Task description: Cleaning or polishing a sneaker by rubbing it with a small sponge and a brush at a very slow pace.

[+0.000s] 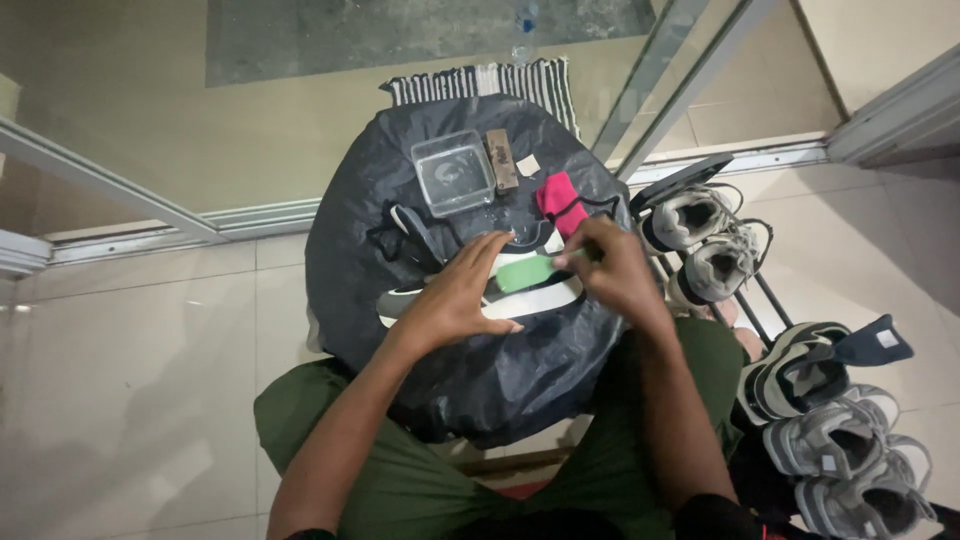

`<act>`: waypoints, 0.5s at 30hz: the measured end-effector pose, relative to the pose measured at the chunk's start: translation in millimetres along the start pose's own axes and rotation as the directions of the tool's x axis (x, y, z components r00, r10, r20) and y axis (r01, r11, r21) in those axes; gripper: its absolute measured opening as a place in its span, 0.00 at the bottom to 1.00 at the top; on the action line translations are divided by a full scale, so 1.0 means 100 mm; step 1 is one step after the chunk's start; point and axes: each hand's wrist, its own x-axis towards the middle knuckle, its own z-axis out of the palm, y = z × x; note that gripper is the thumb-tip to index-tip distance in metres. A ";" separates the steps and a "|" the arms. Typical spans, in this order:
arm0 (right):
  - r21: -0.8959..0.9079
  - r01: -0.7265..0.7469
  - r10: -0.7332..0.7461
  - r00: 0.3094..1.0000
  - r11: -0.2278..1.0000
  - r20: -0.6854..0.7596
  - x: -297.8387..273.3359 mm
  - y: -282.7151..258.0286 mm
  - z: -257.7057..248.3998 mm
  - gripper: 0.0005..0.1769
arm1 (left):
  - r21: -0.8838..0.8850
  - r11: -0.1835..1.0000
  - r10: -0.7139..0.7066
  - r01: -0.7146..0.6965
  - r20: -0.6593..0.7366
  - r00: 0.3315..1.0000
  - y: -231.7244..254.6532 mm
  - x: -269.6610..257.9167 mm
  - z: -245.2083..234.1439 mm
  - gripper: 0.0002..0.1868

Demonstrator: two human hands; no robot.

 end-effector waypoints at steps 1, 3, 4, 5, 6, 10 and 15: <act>0.005 -0.003 0.003 1.000 1.000 -0.001 -0.02 0.02 -0.06 0.05 | 0.002 1.000 -0.002 0.002 0.006 1.000 0.01 -0.01 0.00 0.62; 0.026 -0.065 0.067 0.994 0.998 -0.083 -0.04 0.05 -0.21 0.05 | 0.013 1.000 -0.008 0.008 0.001 1.000 0.03 -0.02 -0.02 0.62; 0.023 -0.062 0.064 0.995 0.998 -0.082 -0.03 0.17 -0.21 0.05 | 0.013 1.000 -0.007 0.007 -0.003 1.000 0.03 -0.02 -0.01 0.62; 0.013 -0.046 0.047 0.994 0.999 -0.095 -0.02 0.28 -0.22 0.04 | -0.008 0.999 -0.033 0.033 -0.008 0.999 0.04 -0.03 0.00 0.66; 0.003 -0.030 0.030 0.994 1.000 -0.109 -0.01 0.39 -0.23 0.04 | -0.028 0.998 -0.058 0.058 -0.012 0.998 0.04 -0.03 0.00 0.70; -0.003 -0.009 0.009 0.996 1.000 -0.089 -0.11 -0.01 0.14 0.05 | -0.075 0.995 -0.073 0.070 -0.038 0.997 0.22 -0.04 -0.09 0.73; -0.077 0.003 -0.010 0.996 0.997 -0.088 -0.08 -0.08 0.00 0.04 | -0.091 0.995 -0.055 0.046 -0.098 0.994 0.14 -0.02 -0.06 0.73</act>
